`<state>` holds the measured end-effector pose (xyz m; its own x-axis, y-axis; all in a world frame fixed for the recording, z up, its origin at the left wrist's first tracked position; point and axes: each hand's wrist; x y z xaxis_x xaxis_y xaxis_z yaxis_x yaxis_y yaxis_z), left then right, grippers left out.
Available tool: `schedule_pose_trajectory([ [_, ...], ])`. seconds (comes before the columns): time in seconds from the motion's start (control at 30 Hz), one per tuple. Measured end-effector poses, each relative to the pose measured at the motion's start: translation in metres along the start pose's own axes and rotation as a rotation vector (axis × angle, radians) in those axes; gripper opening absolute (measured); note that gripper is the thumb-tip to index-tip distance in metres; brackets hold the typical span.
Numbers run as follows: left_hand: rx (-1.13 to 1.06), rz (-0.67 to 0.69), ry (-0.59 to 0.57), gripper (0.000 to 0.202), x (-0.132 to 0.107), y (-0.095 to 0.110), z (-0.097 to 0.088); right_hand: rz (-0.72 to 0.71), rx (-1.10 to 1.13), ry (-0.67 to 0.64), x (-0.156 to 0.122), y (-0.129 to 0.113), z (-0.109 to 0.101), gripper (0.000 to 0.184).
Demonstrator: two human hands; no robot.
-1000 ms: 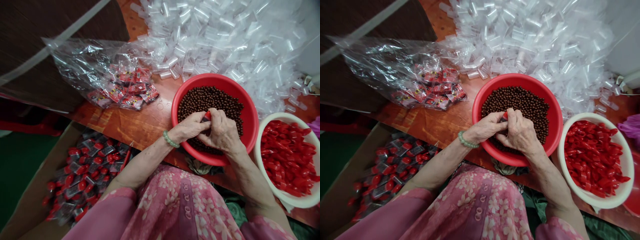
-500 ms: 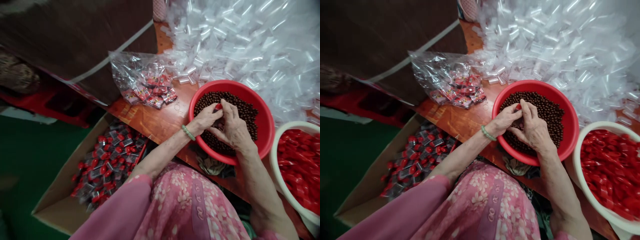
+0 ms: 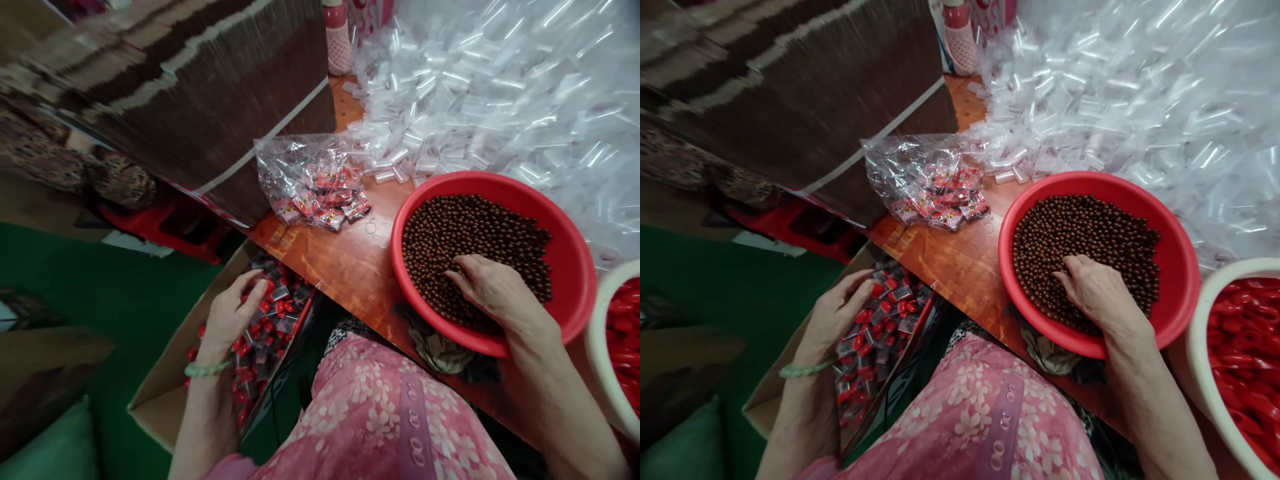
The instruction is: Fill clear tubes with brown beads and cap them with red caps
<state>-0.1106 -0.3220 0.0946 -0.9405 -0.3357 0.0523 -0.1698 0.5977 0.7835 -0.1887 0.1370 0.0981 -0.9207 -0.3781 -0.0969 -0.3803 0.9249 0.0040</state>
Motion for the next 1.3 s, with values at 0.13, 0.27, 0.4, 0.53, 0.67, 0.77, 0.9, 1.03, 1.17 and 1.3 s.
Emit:
schedule_pose_trajectory([
  [0.13, 0.108, 0.248, 0.05, 0.023, 0.027, 0.015, 0.02, 0.027, -0.017, -0.048, 0.001, -0.006, 0.0, 0.027],
  [0.27, 0.069, 0.497, -0.255, 0.026, 0.091, 0.082, 0.118, 0.087, -0.036, -0.11, 0.004, -0.007, 0.0, 0.026],
  [0.4, 0.261, 0.634, -0.413, 0.028, 0.169, 0.148, 0.228, 0.161, -0.031, -0.206, 0.007, -0.005, -0.001, 0.022],
  [0.53, 0.373, 0.616, -0.359, 0.04, 0.229, 0.178, 0.288, 0.188, 0.005, -0.219, 0.009, -0.004, -0.001, 0.023],
  [0.67, 0.495, 0.459, -0.246, 0.058, 0.266, 0.17, 0.3, 0.215, 0.045, -0.209, 0.008, -0.004, 0.001, 0.021],
  [0.77, 0.566, 0.326, -0.215, 0.073, 0.286, 0.152, 0.296, 0.234, 0.053, -0.21, 0.007, -0.003, 0.002, 0.021],
  [0.9, 0.596, 0.265, -0.204, 0.076, 0.3, 0.129, 0.285, 0.254, 0.063, -0.25, 0.008, -0.003, 0.001, 0.02],
  [1.03, 0.611, 0.281, -0.211, 0.076, 0.294, 0.121, 0.279, 0.265, 0.055, -0.305, 0.011, -0.004, -0.002, 0.022],
  [1.17, 0.618, 0.401, -0.163, 0.076, 0.287, 0.126, 0.289, 0.25, 0.051, -0.326, 0.012, -0.006, -0.003, 0.025],
  [1.3, 0.572, 0.553, -0.219, 0.075, 0.296, 0.134, 0.307, 0.26, 0.053, -0.324, 0.013, -0.007, -0.003, 0.024],
])
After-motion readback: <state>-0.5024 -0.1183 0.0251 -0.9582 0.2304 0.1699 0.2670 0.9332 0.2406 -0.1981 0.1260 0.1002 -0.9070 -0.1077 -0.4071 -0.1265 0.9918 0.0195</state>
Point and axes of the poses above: each hand's wrist, its own x-axis towards the middle knuckle, its own z-axis out of the palm, y = z × x
